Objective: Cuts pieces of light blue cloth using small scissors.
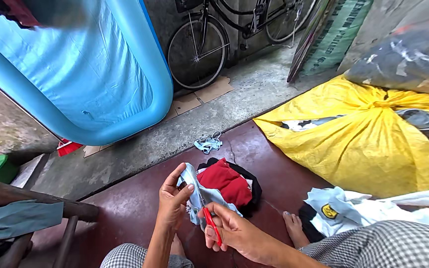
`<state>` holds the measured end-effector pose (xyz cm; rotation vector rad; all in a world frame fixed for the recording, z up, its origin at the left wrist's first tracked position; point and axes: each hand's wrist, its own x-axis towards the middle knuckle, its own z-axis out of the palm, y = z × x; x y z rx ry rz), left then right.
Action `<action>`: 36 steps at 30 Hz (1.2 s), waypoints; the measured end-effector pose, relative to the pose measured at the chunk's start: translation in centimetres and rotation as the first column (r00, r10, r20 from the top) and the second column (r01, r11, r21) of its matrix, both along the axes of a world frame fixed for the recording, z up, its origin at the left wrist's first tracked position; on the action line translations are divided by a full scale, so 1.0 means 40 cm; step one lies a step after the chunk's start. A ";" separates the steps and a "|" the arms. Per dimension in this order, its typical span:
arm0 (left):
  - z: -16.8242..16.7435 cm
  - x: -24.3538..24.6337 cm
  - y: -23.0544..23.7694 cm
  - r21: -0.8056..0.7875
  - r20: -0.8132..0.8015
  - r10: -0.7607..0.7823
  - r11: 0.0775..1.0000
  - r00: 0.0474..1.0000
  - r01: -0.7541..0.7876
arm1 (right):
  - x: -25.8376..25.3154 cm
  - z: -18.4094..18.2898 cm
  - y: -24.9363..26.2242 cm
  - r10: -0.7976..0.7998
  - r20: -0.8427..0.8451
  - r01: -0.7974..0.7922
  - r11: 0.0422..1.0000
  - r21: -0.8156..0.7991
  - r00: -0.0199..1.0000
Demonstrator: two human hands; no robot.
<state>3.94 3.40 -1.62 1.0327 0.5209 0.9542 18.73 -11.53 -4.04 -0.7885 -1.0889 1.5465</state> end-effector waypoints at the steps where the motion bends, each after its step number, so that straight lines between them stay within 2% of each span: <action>1: 0.000 -0.001 0.001 0.015 0.003 -0.016 1.000 1.000 0.016 | 0.002 0.002 0.000 0.011 -0.004 -0.011 1.000 0.009 1.000; 12: 0.002 -0.001 -0.004 -0.011 0.061 -0.082 0.997 0.995 0.082 | 0.007 0.023 0.002 0.050 -0.089 -0.049 0.999 0.003 0.995; 24: 0.008 -0.003 -0.007 0.119 -0.002 -0.112 0.987 0.994 0.112 | -0.002 0.020 0.000 -0.042 -0.155 0.040 0.999 -0.015 0.987; 29: 0.007 -0.011 -0.009 0.186 -0.043 -0.210 0.959 0.977 0.215 | 0.013 0.023 0.007 -0.002 -0.096 0.002 1.000 0.002 0.995; 36: 0.010 -0.007 -0.008 0.167 -0.010 -0.223 0.961 0.975 0.221 | 0.010 0.018 0.006 -0.057 -0.127 0.061 0.998 0.023 0.990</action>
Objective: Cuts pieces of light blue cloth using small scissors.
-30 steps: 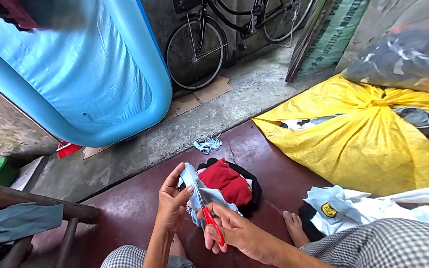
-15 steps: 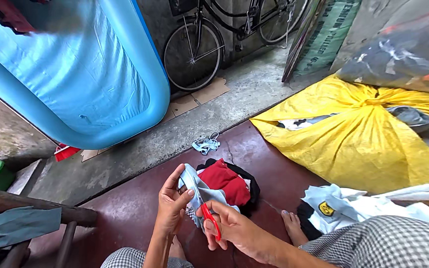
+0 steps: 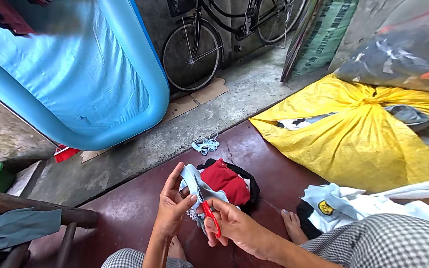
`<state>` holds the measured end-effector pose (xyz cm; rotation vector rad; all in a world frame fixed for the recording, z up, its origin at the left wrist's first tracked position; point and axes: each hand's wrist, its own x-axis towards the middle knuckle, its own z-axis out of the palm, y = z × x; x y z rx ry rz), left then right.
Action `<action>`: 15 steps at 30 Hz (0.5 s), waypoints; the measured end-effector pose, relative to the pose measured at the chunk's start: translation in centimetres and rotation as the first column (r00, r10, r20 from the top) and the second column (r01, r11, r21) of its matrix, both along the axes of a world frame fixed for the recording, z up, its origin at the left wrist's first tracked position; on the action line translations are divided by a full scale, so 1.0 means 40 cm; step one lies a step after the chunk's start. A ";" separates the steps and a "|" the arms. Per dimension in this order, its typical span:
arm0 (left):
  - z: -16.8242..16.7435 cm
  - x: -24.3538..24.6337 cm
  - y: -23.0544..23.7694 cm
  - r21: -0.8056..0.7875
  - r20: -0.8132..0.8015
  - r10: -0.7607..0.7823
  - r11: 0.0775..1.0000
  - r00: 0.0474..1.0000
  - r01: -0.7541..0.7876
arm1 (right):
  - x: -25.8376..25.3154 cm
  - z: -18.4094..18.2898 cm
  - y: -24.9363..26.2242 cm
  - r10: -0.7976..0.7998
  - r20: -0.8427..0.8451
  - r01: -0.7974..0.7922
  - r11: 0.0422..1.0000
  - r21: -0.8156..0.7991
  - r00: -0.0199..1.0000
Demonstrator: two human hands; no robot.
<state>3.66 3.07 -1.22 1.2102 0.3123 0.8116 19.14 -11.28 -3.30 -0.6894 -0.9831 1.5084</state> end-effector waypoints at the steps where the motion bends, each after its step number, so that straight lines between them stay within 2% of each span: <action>1: 0.000 -0.001 0.001 -0.006 0.001 -0.007 1.000 1.000 0.007 | 0.002 0.000 0.001 0.010 -0.009 -0.010 1.000 0.004 1.000; 6: 0.003 -0.006 0.000 0.002 0.002 -0.069 0.998 0.998 0.069 | 0.022 0.007 0.007 0.088 0.012 -0.088 0.996 0.025 0.996; 15: 0.007 -0.012 0.006 0.008 -0.012 -0.098 0.995 0.995 0.098 | 0.016 0.004 0.007 0.028 -0.002 -0.028 1.000 0.009 1.000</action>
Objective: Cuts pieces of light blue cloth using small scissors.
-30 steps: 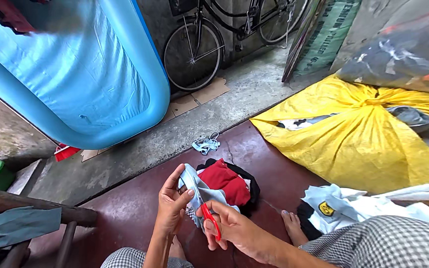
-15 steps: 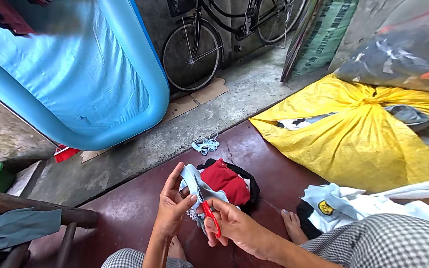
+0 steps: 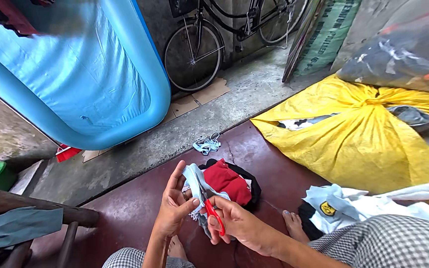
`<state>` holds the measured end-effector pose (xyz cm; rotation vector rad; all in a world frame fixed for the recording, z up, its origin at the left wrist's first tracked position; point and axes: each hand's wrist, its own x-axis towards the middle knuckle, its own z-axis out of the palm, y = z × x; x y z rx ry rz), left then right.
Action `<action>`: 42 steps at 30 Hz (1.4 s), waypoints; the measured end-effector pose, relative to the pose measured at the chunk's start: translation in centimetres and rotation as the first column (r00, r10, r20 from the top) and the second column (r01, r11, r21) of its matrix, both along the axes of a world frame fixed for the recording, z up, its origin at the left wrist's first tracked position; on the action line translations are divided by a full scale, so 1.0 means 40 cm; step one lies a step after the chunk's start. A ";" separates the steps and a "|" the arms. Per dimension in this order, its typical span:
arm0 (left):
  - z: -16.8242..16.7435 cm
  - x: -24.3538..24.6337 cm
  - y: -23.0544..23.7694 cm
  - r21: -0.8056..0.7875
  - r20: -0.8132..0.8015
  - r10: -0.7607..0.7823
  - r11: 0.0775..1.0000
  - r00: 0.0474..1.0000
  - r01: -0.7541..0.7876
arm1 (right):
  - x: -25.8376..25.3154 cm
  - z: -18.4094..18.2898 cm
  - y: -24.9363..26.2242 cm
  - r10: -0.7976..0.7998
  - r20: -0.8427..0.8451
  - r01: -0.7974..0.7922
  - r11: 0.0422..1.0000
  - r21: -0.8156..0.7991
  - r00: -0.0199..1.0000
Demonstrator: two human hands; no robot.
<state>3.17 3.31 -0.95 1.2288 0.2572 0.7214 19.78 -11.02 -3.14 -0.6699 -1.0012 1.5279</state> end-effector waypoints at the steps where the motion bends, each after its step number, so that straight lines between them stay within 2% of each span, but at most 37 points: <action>1: 0.000 -0.001 0.001 0.002 -0.001 -0.005 1.000 1.000 0.005 | 0.002 0.000 0.001 0.005 0.016 -0.005 1.000 -0.002 1.000; 7: 0.005 -0.006 0.001 0.021 -0.028 -0.130 0.991 0.991 0.130 | 0.026 0.012 0.011 0.045 0.085 -0.046 0.999 0.019 0.995; 11: 0.003 -0.004 -0.001 0.011 -0.020 -0.139 0.990 0.990 0.139 | 0.022 0.014 0.008 0.027 0.067 -0.028 1.000 0.006 0.997; 14: -0.002 0.000 -0.005 0.002 -0.031 -0.114 0.994 0.993 0.114 | 0.012 0.006 0.005 -0.048 0.052 0.050 0.998 -0.029 0.997; 16: -0.011 0.002 0.000 0.013 -0.059 -0.067 0.998 0.996 0.067 | 0.010 0.000 0.006 -0.058 0.063 0.060 0.998 -0.030 0.996; 19: -0.030 0.002 0.017 0.060 -0.137 0.089 0.995 0.987 -0.082 | 0.008 -0.001 0.002 -0.048 0.104 0.052 0.998 -0.029 0.993; 22: -0.030 0.005 0.032 -0.004 -0.171 0.253 0.966 0.952 -0.258 | -0.009 -0.005 -0.009 -0.042 0.226 0.055 0.997 -0.055 0.973; 25: -0.032 0.010 0.035 -0.094 -0.165 0.304 0.942 0.938 -0.321 | -0.033 -0.025 -0.021 -0.008 0.350 0.048 0.993 -0.105 0.937; 29: -0.035 0.030 0.018 -0.157 -0.250 0.366 0.898 0.896 -0.411 | -0.054 -0.057 -0.032 -0.014 0.394 0.069 0.990 -0.126 0.919; 32: -0.037 0.026 0.023 -0.090 -0.322 0.350 0.913 0.880 -0.397 | -0.062 -0.061 -0.038 -0.008 0.407 0.077 0.985 -0.154 0.913; 37: -0.042 0.016 0.037 0.140 -0.464 0.369 0.928 0.805 -0.345 | -0.066 -0.054 -0.042 0.021 0.385 0.073 0.971 -0.229 0.923; 42: -0.038 0.016 0.039 0.143 -0.520 0.423 0.900 0.742 -0.412 | -0.065 -0.057 -0.039 0.028 0.404 0.087 0.961 -0.264 0.914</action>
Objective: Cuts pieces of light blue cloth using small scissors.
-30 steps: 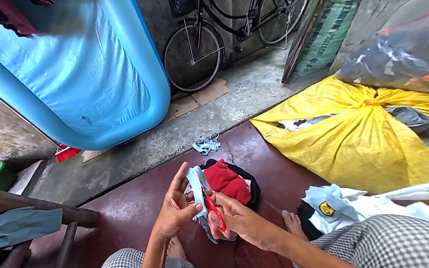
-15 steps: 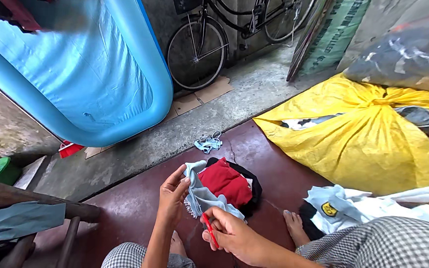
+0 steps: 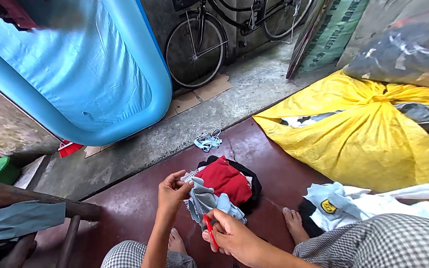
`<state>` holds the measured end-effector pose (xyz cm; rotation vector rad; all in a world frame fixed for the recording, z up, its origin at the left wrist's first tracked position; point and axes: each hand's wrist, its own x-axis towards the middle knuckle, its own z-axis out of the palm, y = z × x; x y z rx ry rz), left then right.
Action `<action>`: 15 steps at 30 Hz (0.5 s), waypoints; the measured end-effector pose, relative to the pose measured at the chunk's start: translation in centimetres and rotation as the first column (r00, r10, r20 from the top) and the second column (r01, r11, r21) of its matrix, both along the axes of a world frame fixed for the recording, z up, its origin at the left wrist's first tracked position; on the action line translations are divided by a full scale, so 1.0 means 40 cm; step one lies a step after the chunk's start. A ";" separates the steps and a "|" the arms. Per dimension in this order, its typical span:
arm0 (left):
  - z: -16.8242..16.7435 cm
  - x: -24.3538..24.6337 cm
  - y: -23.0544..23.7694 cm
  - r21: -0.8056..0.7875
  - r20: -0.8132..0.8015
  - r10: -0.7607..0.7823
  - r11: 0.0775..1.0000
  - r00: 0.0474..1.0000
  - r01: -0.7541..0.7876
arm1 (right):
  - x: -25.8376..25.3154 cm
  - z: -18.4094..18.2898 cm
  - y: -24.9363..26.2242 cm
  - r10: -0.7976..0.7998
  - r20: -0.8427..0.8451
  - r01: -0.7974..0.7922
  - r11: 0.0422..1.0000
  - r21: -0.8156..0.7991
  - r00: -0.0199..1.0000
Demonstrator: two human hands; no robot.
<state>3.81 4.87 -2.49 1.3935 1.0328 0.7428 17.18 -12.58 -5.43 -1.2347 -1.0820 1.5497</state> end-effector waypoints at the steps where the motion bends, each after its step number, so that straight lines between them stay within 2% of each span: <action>1: 0.001 0.002 -0.001 -0.031 0.017 0.018 0.999 1.000 -0.018 | 0.000 0.002 0.000 -0.003 0.004 0.003 1.000 -0.003 1.000; 3: 0.006 0.006 -0.006 -0.154 0.105 0.065 0.987 0.992 -0.048 | 0.002 0.005 0.001 -0.008 0.010 0.008 1.000 0.000 1.000; 6: 0.001 0.014 -0.018 -0.387 0.283 0.165 0.921 0.945 -0.045 | 0.004 0.008 0.004 -0.014 0.003 0.014 1.000 0.020 1.000; 8: -0.001 0.019 -0.025 -0.466 0.334 0.221 0.884 0.916 -0.044 | 0.006 0.011 0.006 -0.017 -0.005 0.017 0.999 0.026 1.000; 12: 0.003 0.026 -0.033 -0.494 0.386 0.232 0.870 0.893 -0.013 | 0.004 0.012 0.004 -0.027 -0.009 0.028 0.999 0.042 1.000; 15: 0.003 0.027 -0.033 -0.416 0.428 0.171 0.909 0.888 0.025 | 0.002 0.011 0.005 -0.043 -0.025 0.044 0.997 0.056 0.999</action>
